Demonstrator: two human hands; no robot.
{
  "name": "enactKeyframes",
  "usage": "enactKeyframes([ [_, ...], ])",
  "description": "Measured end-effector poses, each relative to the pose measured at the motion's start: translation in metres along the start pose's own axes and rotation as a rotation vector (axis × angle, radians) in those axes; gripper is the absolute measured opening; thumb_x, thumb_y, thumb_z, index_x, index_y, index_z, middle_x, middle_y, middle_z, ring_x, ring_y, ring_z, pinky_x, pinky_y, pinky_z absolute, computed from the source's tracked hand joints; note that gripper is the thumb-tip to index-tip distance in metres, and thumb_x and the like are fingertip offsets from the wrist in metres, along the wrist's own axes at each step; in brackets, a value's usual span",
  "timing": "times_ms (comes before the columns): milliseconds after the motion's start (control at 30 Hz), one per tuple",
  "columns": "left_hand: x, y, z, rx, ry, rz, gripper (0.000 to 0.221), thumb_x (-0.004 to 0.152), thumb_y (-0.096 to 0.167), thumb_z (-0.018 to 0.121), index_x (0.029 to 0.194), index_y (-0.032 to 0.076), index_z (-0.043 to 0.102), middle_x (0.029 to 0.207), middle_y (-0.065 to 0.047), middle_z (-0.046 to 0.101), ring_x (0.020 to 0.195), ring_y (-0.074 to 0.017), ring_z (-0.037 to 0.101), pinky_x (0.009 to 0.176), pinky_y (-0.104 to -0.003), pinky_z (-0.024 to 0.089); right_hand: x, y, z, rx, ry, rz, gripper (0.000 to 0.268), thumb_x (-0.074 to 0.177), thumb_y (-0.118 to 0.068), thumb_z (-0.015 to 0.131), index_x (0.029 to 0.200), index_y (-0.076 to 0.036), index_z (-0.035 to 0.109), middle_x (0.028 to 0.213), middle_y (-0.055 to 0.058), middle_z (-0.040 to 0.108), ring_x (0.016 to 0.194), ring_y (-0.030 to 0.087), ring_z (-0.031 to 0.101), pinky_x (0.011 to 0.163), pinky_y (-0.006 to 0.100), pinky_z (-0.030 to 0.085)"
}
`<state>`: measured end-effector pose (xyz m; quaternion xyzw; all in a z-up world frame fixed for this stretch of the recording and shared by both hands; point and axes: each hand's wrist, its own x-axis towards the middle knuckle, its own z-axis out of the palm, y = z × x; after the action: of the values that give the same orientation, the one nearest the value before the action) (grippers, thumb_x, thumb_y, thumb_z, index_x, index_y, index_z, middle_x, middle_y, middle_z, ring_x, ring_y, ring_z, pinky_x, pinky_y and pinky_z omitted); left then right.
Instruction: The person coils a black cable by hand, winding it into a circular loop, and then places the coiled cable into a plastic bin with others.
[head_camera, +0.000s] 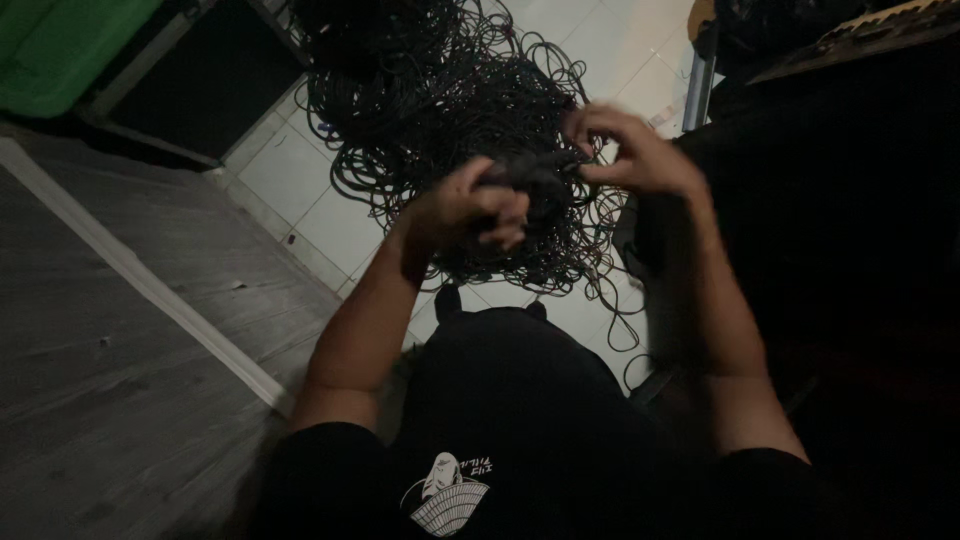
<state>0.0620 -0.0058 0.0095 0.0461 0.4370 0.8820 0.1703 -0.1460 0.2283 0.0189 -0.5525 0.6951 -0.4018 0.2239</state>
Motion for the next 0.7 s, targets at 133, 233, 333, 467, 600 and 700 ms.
enactKeyframes([
  [133,0.005,0.024,-0.009,-0.284,-0.259,0.515,0.043,0.094,0.034,0.07,0.099,0.009,0.034,0.074,0.0,0.053,0.054,-0.0098,0.055,0.061,-0.035,0.056,-0.007,0.035,0.056,0.663,0.006,0.273,0.02,0.094,-0.013,0.07,0.101,-0.01,0.051,0.105,-0.001,0.058,0.099,0.011,0.055,0.086,0.027,0.051],
  [233,-0.002,0.045,-0.018,-0.347,-0.207,0.545,0.033,0.103,0.042,0.056,0.091,0.016,0.039,0.065,0.003,0.044,0.046,-0.0098,0.046,0.061,-0.032,0.052,-0.008,0.034,0.085,0.655,0.141,0.277,0.018,0.102,-0.018,0.067,0.112,-0.009,0.054,0.099,-0.004,0.048,0.094,0.01,0.046,0.08,0.025,0.043],
  [333,-0.002,0.047,-0.017,-0.327,-0.179,0.478,0.04,0.113,0.046,0.042,0.083,0.02,0.047,0.061,0.005,0.043,0.043,-0.0108,0.044,0.063,-0.031,0.049,-0.003,0.031,0.088,0.58,0.181,0.15,0.031,0.102,-0.027,0.063,0.128,-0.01,0.058,0.099,-0.005,0.046,0.091,0.009,0.044,0.08,0.023,0.039],
  [467,0.009,0.045,-0.015,-0.299,-0.282,0.507,0.042,0.113,0.049,0.039,0.083,0.021,0.047,0.06,0.005,0.041,0.042,-0.0126,0.043,0.062,-0.031,0.048,0.008,0.037,0.107,1.158,0.341,0.462,0.048,0.09,-0.035,0.061,0.132,-0.014,0.055,0.098,-0.003,0.05,0.088,0.01,0.052,0.078,0.027,0.05],
  [600,-0.007,0.058,-0.021,-0.449,0.015,0.611,0.037,0.114,0.046,0.042,0.088,0.02,0.049,0.056,0.007,0.04,0.042,-0.0066,0.04,0.061,-0.027,0.046,0.006,0.049,0.128,1.23,0.384,0.331,0.058,0.104,-0.062,0.044,0.135,-0.015,0.055,0.105,-0.003,0.05,0.079,0.005,0.046,0.065,0.019,0.04],
  [700,-0.011,0.065,-0.026,-0.441,0.117,0.652,0.034,0.113,0.045,0.046,0.091,0.021,0.05,0.058,0.008,0.039,0.044,-0.0043,0.037,0.061,-0.025,0.045,0.005,0.05,0.131,1.353,0.229,0.165,0.046,0.108,-0.05,0.062,0.133,-0.011,0.054,0.1,-0.002,0.049,0.08,0.004,0.046,0.068,0.019,0.039],
])
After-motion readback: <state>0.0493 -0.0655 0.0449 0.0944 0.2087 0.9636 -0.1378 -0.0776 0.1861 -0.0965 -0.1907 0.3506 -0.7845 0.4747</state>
